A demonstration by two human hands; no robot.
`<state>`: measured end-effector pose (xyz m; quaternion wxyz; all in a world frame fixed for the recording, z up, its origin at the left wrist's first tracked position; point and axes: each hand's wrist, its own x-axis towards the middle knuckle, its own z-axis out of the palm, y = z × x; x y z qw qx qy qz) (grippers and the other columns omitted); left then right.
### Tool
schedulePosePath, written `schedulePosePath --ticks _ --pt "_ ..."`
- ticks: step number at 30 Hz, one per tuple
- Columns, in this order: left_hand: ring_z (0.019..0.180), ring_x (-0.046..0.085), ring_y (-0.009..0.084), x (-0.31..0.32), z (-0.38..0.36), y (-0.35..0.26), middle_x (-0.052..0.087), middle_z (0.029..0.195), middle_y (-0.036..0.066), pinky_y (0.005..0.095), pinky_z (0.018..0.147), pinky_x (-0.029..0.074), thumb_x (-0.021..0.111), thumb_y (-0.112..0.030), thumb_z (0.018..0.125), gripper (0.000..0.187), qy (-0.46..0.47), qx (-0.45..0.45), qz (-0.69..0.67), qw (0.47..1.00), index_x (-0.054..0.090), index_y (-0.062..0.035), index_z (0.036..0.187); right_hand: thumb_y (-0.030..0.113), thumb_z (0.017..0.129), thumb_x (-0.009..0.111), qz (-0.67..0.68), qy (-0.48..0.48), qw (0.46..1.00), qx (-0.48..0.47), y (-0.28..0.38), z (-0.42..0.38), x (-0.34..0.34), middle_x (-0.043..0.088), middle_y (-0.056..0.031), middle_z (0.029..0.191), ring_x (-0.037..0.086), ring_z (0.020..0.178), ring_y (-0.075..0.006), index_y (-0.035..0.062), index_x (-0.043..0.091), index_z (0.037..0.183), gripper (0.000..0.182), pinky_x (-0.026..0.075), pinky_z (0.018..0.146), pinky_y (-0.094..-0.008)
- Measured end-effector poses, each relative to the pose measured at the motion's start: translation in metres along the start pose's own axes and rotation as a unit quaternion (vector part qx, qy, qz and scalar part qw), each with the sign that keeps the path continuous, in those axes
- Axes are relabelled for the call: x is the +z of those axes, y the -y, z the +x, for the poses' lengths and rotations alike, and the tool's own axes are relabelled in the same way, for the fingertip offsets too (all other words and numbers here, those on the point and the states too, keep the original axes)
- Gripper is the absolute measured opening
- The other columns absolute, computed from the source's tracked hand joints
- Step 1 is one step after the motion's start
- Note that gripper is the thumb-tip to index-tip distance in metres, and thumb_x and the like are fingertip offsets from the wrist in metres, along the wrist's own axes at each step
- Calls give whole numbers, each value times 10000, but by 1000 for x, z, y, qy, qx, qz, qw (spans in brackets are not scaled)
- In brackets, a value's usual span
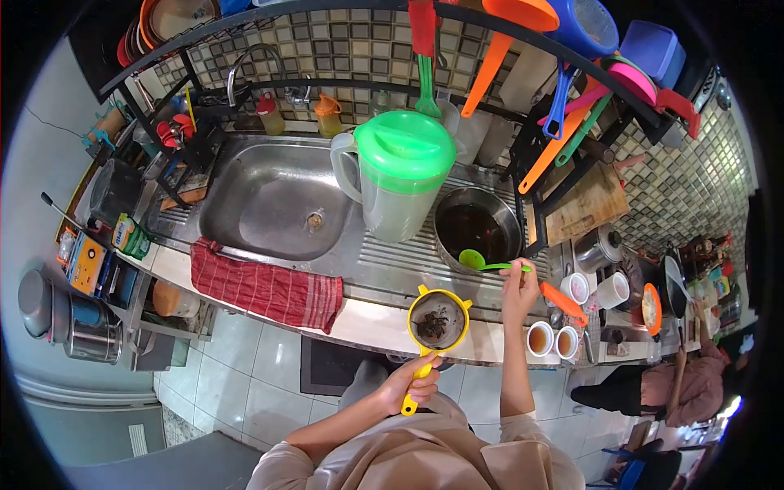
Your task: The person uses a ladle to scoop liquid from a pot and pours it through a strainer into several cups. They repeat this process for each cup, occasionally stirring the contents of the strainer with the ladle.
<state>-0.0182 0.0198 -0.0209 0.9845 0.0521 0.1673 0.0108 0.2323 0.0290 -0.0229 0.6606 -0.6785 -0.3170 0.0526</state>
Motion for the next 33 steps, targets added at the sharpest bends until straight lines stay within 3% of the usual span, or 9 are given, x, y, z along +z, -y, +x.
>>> schedulePosePath --ticks 7,12,16,18,20,23,32,33 --pt "384 226 39 4 -2 -2 253 484 -67 183 350 206 416 -359 910 221 -16 0 10 1000 452 -150 847 150 882 504 58 -14 998 -8 23 0 -9 589 -44 653 381 462 -11 32 535 923 128 290 418 -158" --pt "396 224 31 4 -2 -1 260 496 -66 171 347 202 426 -359 903 219 -11 1 5 1000 427 -152 833 124 898 464 90 -3 993 -79 49 -5 -23 561 -47 664 397 489 -24 13 511 919 122 310 449 -161" --pt "396 224 31 4 -2 -1 259 497 -66 170 348 203 425 -359 903 219 -11 1 1 1000 425 -152 831 222 929 407 84 -22 991 -104 68 -18 -28 505 -38 621 403 473 -49 32 481 882 209 298 467 -159" --pt "385 224 37 2 0 -1 252 488 -68 177 347 204 423 -374 905 234 -13 -4 -2 1000 430 -150 838 227 931 395 80 -9 992 -97 77 -26 -32 484 -45 639 407 475 -63 27 472 869 223 310 453 -168" --pt "385 223 36 3 -1 -1 253 488 -68 176 346 203 421 -376 905 236 -14 -4 1 1000 426 -150 837 199 916 420 162 -3 983 -88 80 -32 -33 491 -73 756 475 518 -91 4 482 853 214 358 452 -184" --pt "384 223 35 3 -1 -2 252 488 -68 175 345 202 416 -376 907 237 -15 -4 5 1000 422 -149 837 189 907 425 193 35 978 -74 82 -42 -34 491 -74 746 485 523 -105 -1 481 842 209 366 453 -193" --pt "383 223 35 1 -1 -1 250 483 -68 177 345 203 415 -371 908 233 -4 4 6 1000 424 -148 841 153 855 485 85 153 983 -56 75 -62 -28 561 -70 664 521 516 -110 -15 545 784 192 402 489 -218" --pt "382 223 35 1 -1 0 251 481 -68 178 345 204 415 -371 908 234 -7 4 6 1000 425 -147 840 145 835 497 43 176 979 -92 73 -62 -28 567 -78 657 532 519 -135 -8 552 776 173 408 496 -242"
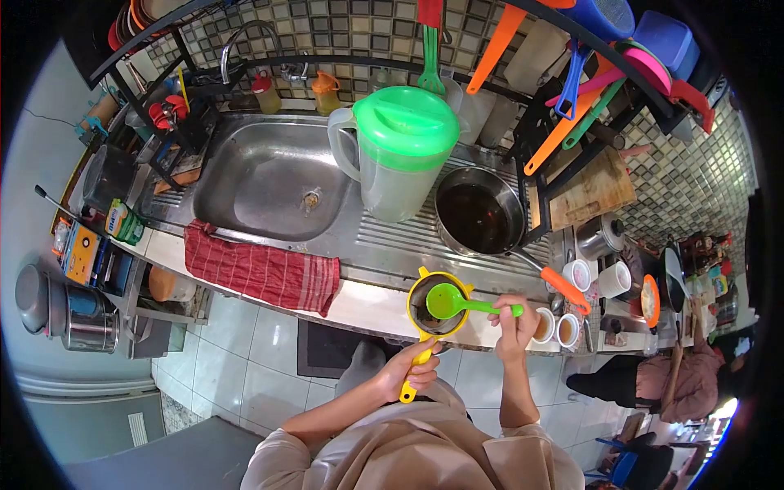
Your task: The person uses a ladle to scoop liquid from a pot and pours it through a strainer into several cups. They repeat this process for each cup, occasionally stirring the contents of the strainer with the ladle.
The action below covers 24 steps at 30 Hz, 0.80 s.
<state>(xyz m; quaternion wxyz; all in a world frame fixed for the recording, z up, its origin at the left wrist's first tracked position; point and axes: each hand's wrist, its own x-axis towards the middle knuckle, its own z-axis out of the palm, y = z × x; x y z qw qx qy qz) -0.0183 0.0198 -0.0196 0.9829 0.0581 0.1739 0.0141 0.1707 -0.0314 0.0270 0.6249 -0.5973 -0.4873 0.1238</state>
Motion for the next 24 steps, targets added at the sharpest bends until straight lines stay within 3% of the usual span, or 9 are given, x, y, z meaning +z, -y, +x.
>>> schedulePosePath --ticks 2,4,7,13,24 --pt "380 222 35 0 0 0 250 480 -67 178 344 204 416 -370 907 235 -1 -3 -3 1000 426 -147 838 137 815 508 -46 29 998 -27 0 1 0 573 -87 651 543 522 -161 -2 558 768 155 414 503 -266" --pt "379 222 35 1 0 0 249 479 -67 178 344 204 417 -369 907 235 -2 -5 -6 1000 427 -146 837 125 769 526 -115 87 981 -131 6 8 0 575 -96 651 556 538 -227 8 569 758 125 421 521 -313" --pt "376 222 33 2 0 0 248 477 -68 178 342 204 421 -371 905 238 -8 1 -3 1000 429 -145 833 147 770 533 -117 121 971 -168 13 12 2 578 -92 657 558 553 -255 26 574 753 129 420 524 -329" --pt "377 221 30 2 0 1 244 484 -70 176 343 203 422 -374 905 240 -9 1 -3 1000 428 -146 829 259 831 506 -117 151 938 -290 13 12 -3 561 -75 645 527 507 -227 48 573 742 238 387 467 -316" --pt "391 215 31 3 -1 1 246 487 -70 171 352 193 416 -368 908 232 -11 10 2 1000 423 -146 841 282 866 462 -91 140 964 -207 3 -4 -6 558 -78 642 515 492 -223 44 567 737 291 377 453 -313"
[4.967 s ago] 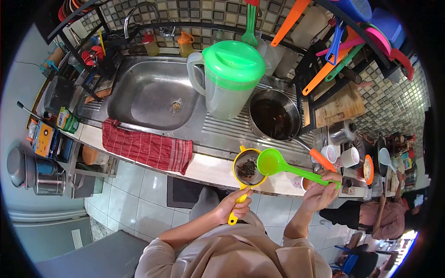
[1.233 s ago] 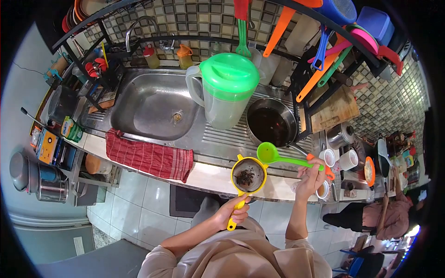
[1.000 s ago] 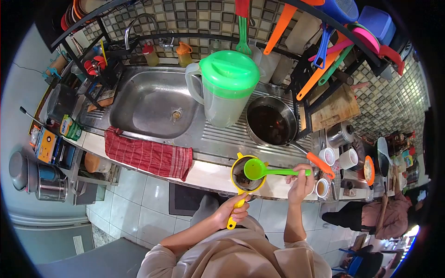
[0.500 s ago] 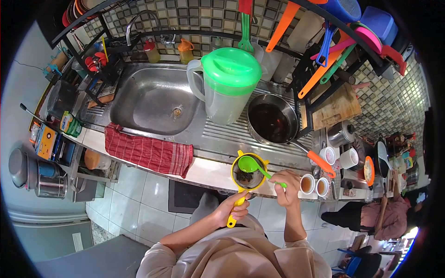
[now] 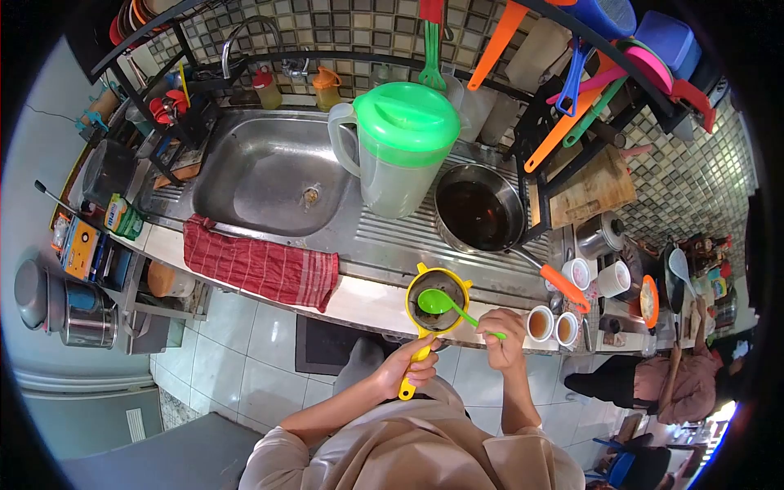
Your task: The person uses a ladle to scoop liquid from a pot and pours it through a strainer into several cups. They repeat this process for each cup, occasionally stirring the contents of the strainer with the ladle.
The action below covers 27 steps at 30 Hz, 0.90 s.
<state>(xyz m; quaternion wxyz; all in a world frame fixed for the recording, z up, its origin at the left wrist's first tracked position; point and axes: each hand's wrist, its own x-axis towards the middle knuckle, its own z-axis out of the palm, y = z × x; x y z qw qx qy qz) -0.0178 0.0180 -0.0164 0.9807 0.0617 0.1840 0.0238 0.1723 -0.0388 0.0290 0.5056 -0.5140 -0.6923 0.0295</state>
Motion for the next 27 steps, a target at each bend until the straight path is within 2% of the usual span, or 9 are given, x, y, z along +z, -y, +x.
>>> schedulePosePath --ticks 2,4,7,13,17,19,23,26,27 --pt "392 216 31 1 0 -1 247 487 -70 172 353 193 414 -368 909 233 2 1 1 1000 423 -145 841 277 870 457 -4 5 1000 6 0 -4 3 559 -82 643 517 495 -225 42 569 739 291 379 453 -314" --pt "393 217 31 0 -1 0 248 487 -69 172 353 193 413 -368 909 233 2 2 2 1000 423 -145 840 276 874 452 -30 -86 996 -18 -2 -10 9 560 -93 647 520 498 -226 42 571 739 295 385 457 -315" --pt "395 218 31 0 0 -1 247 486 -69 172 354 191 411 -371 909 237 6 -4 3 1000 422 -145 840 278 880 444 -51 21 998 -7 3 -5 5 560 -101 650 521 501 -224 44 568 736 302 393 461 -314" --pt "394 214 31 1 0 -1 240 483 -71 173 355 189 414 -374 907 238 -1 -6 8 1000 417 -146 836 271 880 444 38 -47 998 -4 6 -13 9 556 -87 644 523 500 -221 43 566 735 296 398 468 -314" --pt "390 209 29 0 1 -2 238 483 -73 174 351 188 412 -371 908 236 1 -6 7 1000 413 -147 834 270 870 457 33 -28 999 20 0 -14 8 556 -83 644 522 497 -220 43 567 737 285 395 466 -314" --pt "388 206 29 -2 1 0 238 483 -73 173 348 188 411 -369 909 234 2 -8 3 1000 412 -147 834 272 863 462 -61 -22 998 -9 0 -12 5 556 -85 643 519 495 -222 43 564 733 283 395 468 -317" --pt "378 214 34 -2 1 -1 246 486 -71 175 341 193 393 -375 913 230 7 -7 9 1000 411 -158 840 275 855 467 -30 -1 1000 -3 -1 -13 7 552 -86 639 512 493 -223 44 563 729 281 388 468 -313" --pt "379 214 36 0 -1 0 248 489 -72 176 342 192 390 -379 914 234 4 -5 13 1000 411 -158 841 295 873 446 -17 -24 1000 5 1 -17 5 546 -88 632 516 513 -221 34 560 728 320 384 470 -306" --pt "379 214 37 1 -1 -1 249 491 -71 177 344 192 389 -383 914 238 3 -4 14 1000 411 -157 841 319 887 429 -23 -89 996 6 0 -19 6 547 -89 629 510 518 -212 34 550 721 352 383 471 -309"
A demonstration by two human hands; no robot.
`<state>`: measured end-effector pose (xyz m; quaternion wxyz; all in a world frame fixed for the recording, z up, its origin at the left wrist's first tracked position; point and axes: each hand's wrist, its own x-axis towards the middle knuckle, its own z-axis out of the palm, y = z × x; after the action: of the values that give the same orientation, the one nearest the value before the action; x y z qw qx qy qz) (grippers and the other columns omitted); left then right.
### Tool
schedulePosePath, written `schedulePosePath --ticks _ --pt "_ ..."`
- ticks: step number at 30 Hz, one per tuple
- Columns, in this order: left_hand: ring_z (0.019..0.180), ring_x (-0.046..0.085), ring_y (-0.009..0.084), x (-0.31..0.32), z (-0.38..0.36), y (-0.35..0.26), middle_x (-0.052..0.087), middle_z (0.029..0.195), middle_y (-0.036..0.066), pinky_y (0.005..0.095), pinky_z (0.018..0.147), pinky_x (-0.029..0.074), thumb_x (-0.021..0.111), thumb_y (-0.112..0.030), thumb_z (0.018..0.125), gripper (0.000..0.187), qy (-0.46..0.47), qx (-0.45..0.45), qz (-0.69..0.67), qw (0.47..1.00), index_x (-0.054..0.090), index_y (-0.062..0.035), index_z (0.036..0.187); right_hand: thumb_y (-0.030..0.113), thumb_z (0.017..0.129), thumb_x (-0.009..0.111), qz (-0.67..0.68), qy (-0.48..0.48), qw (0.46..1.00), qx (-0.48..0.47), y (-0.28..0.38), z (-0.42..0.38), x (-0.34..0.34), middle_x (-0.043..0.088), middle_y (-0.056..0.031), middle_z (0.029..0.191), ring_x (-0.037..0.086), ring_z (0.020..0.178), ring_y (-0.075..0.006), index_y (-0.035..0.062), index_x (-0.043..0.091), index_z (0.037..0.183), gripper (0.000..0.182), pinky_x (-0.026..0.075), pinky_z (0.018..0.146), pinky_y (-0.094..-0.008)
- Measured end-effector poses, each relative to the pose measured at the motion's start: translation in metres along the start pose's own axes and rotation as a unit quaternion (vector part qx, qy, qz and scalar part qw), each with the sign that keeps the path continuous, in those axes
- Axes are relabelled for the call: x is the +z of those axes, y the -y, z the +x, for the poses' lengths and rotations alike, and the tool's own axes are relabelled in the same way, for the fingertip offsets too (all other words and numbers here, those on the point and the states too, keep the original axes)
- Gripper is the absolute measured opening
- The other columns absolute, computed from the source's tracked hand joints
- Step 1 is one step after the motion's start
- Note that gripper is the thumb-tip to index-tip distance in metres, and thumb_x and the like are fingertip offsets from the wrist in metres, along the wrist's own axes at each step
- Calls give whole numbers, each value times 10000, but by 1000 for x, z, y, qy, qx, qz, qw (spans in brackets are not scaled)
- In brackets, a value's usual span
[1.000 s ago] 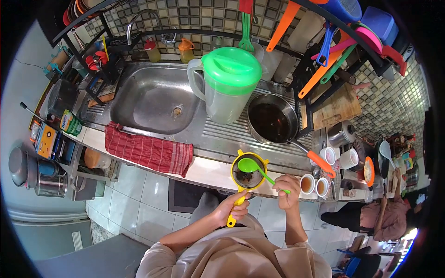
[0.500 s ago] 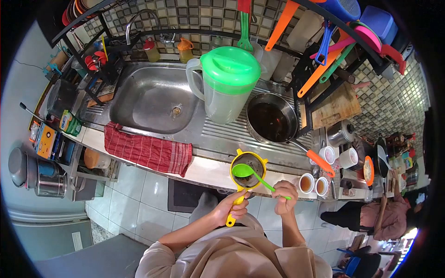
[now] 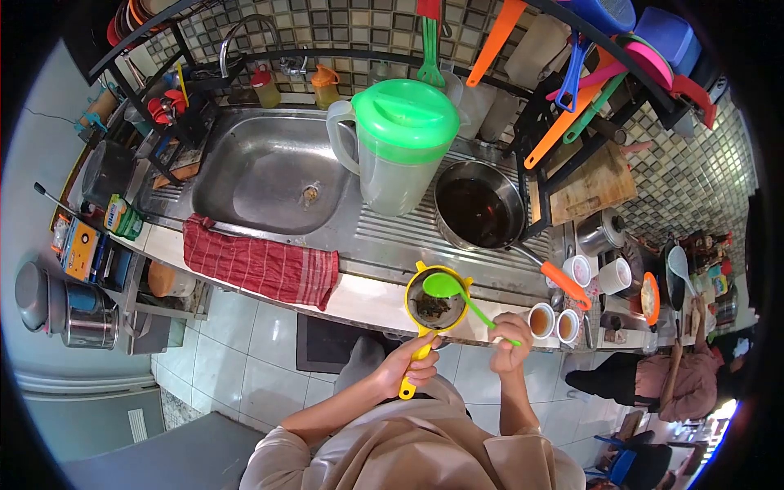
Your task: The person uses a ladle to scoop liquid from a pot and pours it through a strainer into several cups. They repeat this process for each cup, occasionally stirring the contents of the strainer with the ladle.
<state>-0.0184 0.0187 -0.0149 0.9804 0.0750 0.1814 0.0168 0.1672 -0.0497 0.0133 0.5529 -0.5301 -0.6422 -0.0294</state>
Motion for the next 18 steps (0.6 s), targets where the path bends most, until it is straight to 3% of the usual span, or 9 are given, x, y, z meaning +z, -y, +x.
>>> schedulePosePath --ticks 1,2,4,5,8,11,18 --pt "379 214 37 2 -1 0 249 491 -71 177 344 192 389 -383 914 238 0 0 -1 1000 411 -157 841 343 900 411 -6 -65 998 2 0 -2 0 548 -90 626 505 524 -203 34 541 714 383 382 472 -311" --pt "380 213 37 5 -2 -1 249 493 -70 179 347 190 386 -382 916 239 -5 8 10 1000 408 -155 845 343 900 411 -6 -64 998 2 0 -4 0 548 -90 626 505 524 -203 34 541 714 383 382 472 -311" --pt "382 213 37 12 -4 -1 250 494 -68 181 350 189 383 -382 917 240 -9 15 20 1000 406 -153 848 401 909 375 61 -150 984 76 2 -8 -1 533 -104 635 488 545 -187 22 515 720 445 378 458 -288" --pt "383 213 37 15 -4 -2 251 495 -66 182 353 188 379 -377 920 239 -2 23 25 999 402 -149 853 430 903 367 118 -163 975 95 4 -8 0 489 -120 678 443 537 -167 18 484 770 448 365 412 -241" --pt "390 215 31 24 -6 0 252 504 -67 179 356 184 377 -367 924 232 12 37 29 999 395 -144 863 431 901 362 154 -207 962 90 8 -3 -2 427 -117 713 409 527 -152 18 452 841 426 348 364 -203" --pt "399 221 25 31 -5 1 256 515 -68 174 358 182 379 -358 926 223 29 50 27 998 389 -143 868 427 902 359 167 -214 960 67 7 0 -8 398 -107 722 390 510 -145 37 421 876 395 346 338 -207" --pt "409 257 37 48 -3 -6 289 518 -58 177 367 203 369 -339 930 226 59 65 22 996 364 -133 836 402 911 363 179 -261 947 61 16 13 -8 389 -90 718 366 477 -117 35 380 845 373 281 343 -177"
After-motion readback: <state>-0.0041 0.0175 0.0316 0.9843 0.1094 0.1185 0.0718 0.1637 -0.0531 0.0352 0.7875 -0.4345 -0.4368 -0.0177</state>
